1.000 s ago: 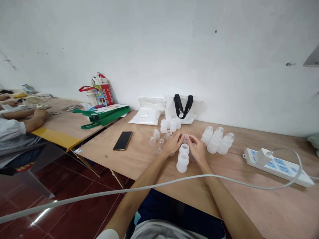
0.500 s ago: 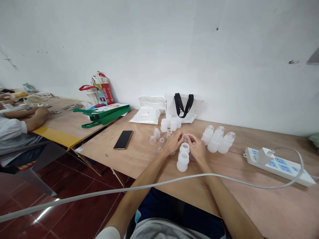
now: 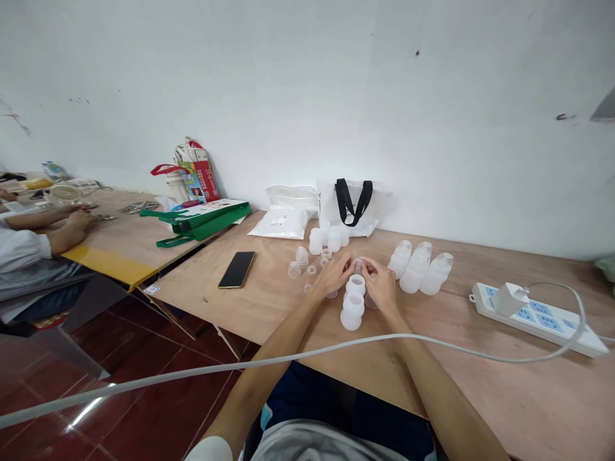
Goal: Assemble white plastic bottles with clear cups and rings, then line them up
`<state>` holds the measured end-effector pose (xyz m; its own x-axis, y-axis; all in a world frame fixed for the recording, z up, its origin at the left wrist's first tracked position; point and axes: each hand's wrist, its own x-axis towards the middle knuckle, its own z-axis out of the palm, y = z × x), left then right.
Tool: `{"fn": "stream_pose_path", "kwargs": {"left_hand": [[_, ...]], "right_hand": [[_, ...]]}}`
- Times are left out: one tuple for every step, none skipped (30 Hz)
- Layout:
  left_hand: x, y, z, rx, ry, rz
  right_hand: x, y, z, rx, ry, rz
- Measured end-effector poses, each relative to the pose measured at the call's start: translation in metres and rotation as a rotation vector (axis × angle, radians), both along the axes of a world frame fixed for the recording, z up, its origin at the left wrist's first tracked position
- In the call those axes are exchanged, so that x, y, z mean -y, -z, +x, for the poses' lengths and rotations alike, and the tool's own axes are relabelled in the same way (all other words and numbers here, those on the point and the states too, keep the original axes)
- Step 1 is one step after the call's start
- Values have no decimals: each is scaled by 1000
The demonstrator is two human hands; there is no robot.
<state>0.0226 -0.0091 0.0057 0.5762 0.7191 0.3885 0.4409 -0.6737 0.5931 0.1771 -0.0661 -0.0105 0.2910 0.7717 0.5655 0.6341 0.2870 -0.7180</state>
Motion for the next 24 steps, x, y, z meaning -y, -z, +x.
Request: {"fn": "stream_pose_path", "kwargs": {"left_hand": [[0, 0, 0, 4, 5, -7], [-1, 0, -1, 5, 8, -13], [-1, 1, -1, 5, 8, -18], [-1, 1, -1, 6, 2, -21], [-2, 1, -2, 7, -8, -21], [-2, 2, -2, 11, -19, -19], [-3, 2, -1, 18, -29, -15], [-3, 3, -1, 26, -34, -10], [-4, 3, 0, 32, -34, -4], [-4, 4, 0, 37, -29, 1], [-4, 4, 0, 41, -22, 3], [-4, 4, 1, 44, -15, 2], [-4, 4, 1, 47, -13, -2], [-4, 4, 1, 49, -16, -11], [-4, 4, 1, 51, -19, -22], [-4, 4, 1, 49, -21, -33], [-4, 4, 1, 44, -19, -39], [-4, 4, 1, 37, -13, -37], [-4, 4, 2, 31, -1, -30], [-5, 5, 2, 28, 11, -19], [-6, 5, 3, 28, 19, -7], [-7, 6, 4, 31, 22, 1], [-7, 6, 5, 35, 22, 4], [-8, 7, 5, 39, 19, 3]], "right_hand": [[0, 0, 0, 13, 1, 0], [0, 0, 0, 28, -2, 3], [0, 1, -1, 42, -13, 8], [0, 1, -1, 53, -27, 15], [0, 1, -1, 59, -44, 21], [0, 1, 0, 56, -62, 22], [-1, 2, 0, 43, -75, 19], [-1, 2, 1, 24, -85, 10], [-1, 3, 1, 1, -90, 0], [-2, 3, 2, -21, -94, -11], [-2, 4, 3, -40, -96, -20], [-3, 4, 4, -58, -96, -23], [-3, 5, 5, -75, -95, -22], [-4, 5, 6, -94, -93, -17], [-4, 5, 7, -114, -94, -10], [-5, 6, 7, -137, -95, -2], [-5, 6, 8, -159, -95, 5], [-6, 6, 8, -176, -97, 10], [-6, 6, 8, -187, -96, 12], [-6, 6, 8, -190, -91, 13], [-6, 5, 7, -187, -83, 14], [-6, 5, 6, -180, -74, 14], [-5, 4, 5, -171, -64, 14], [-4, 3, 4, -163, -53, 14]]}}
